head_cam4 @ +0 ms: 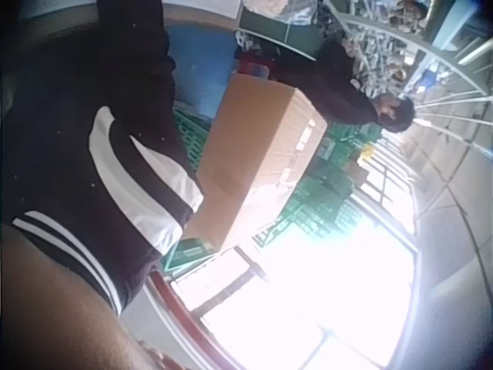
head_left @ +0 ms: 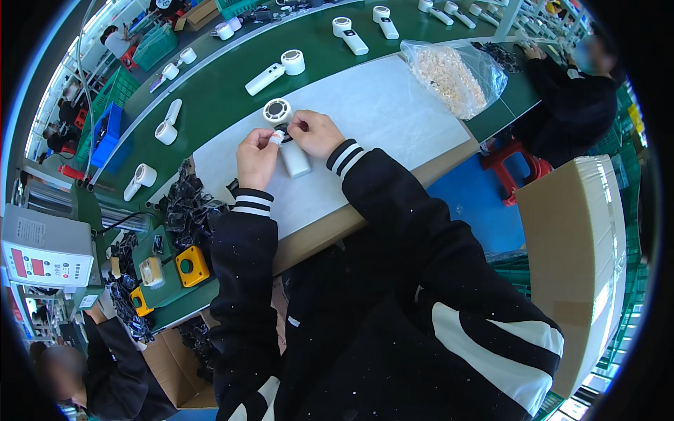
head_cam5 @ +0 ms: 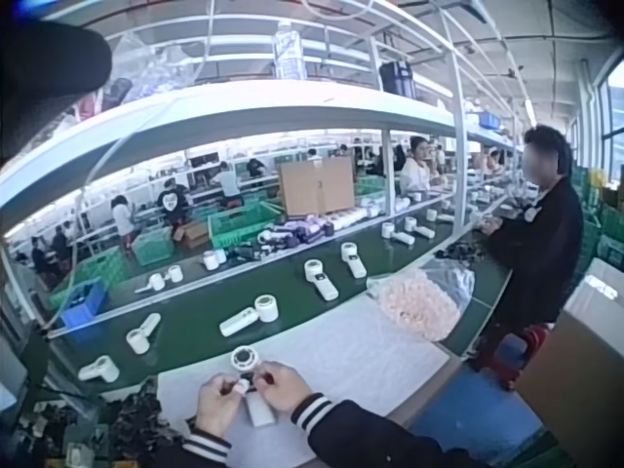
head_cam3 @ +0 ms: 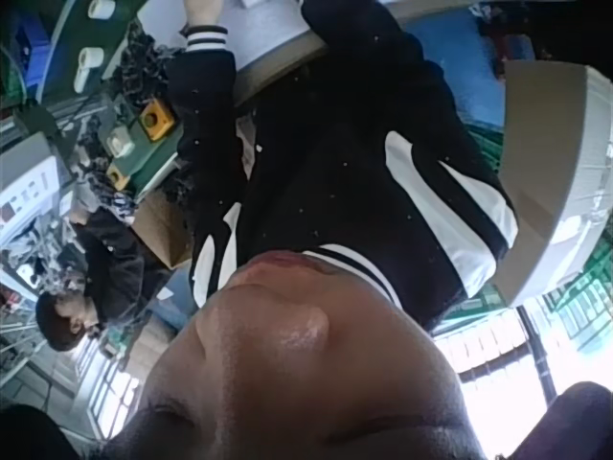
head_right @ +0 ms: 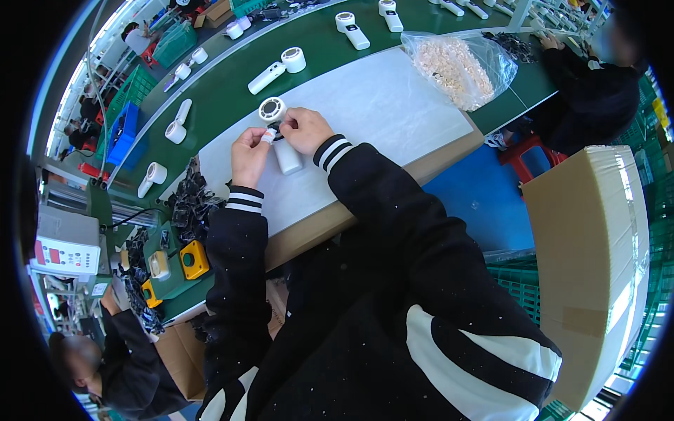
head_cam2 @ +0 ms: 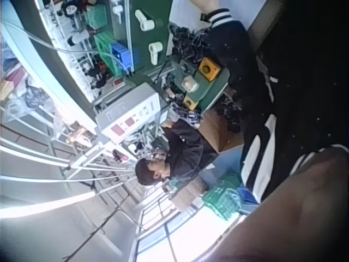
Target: Assembling handheld electronic devices on a manufacturing production line, involving component attachment and inspection.
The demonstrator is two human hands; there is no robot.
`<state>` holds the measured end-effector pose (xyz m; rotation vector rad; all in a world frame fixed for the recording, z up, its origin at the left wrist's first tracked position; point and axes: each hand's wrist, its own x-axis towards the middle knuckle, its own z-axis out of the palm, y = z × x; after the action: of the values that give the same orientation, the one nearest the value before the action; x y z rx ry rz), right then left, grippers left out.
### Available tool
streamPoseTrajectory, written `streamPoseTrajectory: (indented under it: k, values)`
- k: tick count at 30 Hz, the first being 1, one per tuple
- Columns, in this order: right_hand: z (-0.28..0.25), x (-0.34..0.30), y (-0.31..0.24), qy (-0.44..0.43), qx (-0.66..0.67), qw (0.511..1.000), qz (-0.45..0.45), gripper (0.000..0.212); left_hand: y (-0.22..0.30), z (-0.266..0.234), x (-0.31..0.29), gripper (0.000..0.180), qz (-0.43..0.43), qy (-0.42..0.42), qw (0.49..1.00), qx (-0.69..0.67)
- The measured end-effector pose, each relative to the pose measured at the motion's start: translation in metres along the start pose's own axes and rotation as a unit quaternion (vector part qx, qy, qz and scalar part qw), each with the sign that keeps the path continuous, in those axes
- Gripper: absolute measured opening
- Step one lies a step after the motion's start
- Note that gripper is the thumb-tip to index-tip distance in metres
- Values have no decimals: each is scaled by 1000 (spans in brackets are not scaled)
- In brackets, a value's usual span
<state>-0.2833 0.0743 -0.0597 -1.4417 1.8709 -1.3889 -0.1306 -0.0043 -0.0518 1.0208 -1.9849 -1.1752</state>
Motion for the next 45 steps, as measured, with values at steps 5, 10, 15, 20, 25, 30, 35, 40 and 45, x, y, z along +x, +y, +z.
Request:
streamPoseTrajectory:
  k: [5, 10, 15, 20, 25, 30, 35, 40, 45]
  values:
    - [-2, -5, -14, 1, -105, 994, 43, 22, -5, -1, 1, 32, -23, -22, 989, 147]
    - [1, -2, -5, -30, -157, 986, 51, 29, -4, 7, 3, 35, -20, -50, 986, 161]
    - [-1, -4, -6, -56, -91, 992, 73, 34, -9, 13, 5, 35, 6, -49, 995, 82]
    - [0, -8, 7, -31, 119, 992, 24, 35, -1, 29, -7, 40, 97, 4, 995, -23]
    - [3, -9, 11, 1, 223, 974, -37, 36, 11, 34, -16, 44, 149, 21, 988, -46]
    - [5, -9, 6, 23, 259, 963, -67, 37, 22, 35, -20, 47, 161, 39, 985, -50]
    - [4, -13, 0, 35, 233, 969, -71, 37, 16, 34, -18, 48, 192, 59, 979, -37]
    - [-2, -19, -20, 43, 240, 965, -101, 34, 24, 30, -21, 42, 184, 65, 971, -140]
    - [0, -9, -22, 32, 332, 937, -101, 28, 32, 28, -17, 33, 195, 69, 968, -141]
